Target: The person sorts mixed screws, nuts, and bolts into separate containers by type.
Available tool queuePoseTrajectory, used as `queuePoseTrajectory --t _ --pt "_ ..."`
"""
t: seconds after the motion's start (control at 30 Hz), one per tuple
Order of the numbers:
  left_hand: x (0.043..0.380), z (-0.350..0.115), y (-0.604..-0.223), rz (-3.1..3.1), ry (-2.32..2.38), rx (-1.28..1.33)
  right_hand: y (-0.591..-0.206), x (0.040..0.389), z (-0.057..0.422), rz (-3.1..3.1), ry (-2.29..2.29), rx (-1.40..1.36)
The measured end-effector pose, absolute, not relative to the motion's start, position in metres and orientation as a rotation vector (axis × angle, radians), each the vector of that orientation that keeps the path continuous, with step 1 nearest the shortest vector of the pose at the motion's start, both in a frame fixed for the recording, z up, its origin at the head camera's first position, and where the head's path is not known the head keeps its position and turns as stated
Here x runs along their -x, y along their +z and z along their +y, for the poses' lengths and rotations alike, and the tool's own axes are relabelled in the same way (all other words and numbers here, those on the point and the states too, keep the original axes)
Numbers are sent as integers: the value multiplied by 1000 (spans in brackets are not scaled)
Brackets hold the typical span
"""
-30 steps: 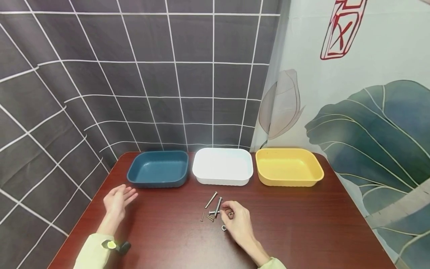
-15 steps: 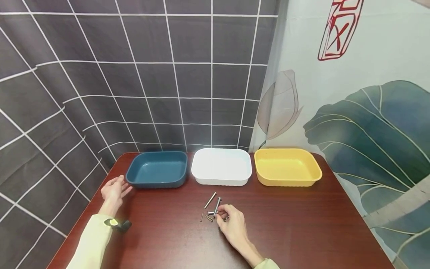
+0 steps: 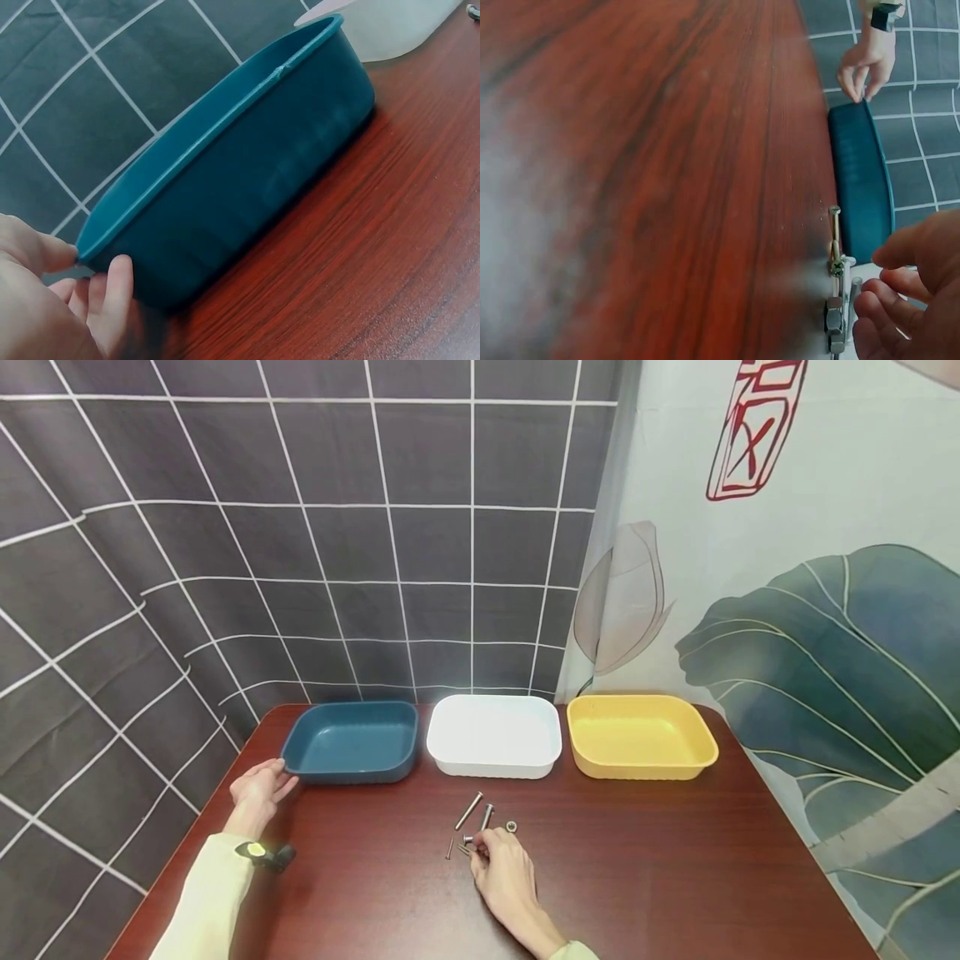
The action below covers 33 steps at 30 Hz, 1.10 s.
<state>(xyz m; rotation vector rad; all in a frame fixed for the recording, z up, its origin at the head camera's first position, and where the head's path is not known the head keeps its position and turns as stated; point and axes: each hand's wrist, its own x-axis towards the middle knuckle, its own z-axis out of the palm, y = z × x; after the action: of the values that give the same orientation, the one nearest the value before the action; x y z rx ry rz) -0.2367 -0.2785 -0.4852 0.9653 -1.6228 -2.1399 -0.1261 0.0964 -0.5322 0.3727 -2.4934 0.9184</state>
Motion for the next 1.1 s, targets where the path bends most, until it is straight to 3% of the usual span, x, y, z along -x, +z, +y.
queuePoseTrajectory --t 1.1 --pt "236 -279 -487 -1658 -2169 -899 -539 125 84 -2574 578 -429"
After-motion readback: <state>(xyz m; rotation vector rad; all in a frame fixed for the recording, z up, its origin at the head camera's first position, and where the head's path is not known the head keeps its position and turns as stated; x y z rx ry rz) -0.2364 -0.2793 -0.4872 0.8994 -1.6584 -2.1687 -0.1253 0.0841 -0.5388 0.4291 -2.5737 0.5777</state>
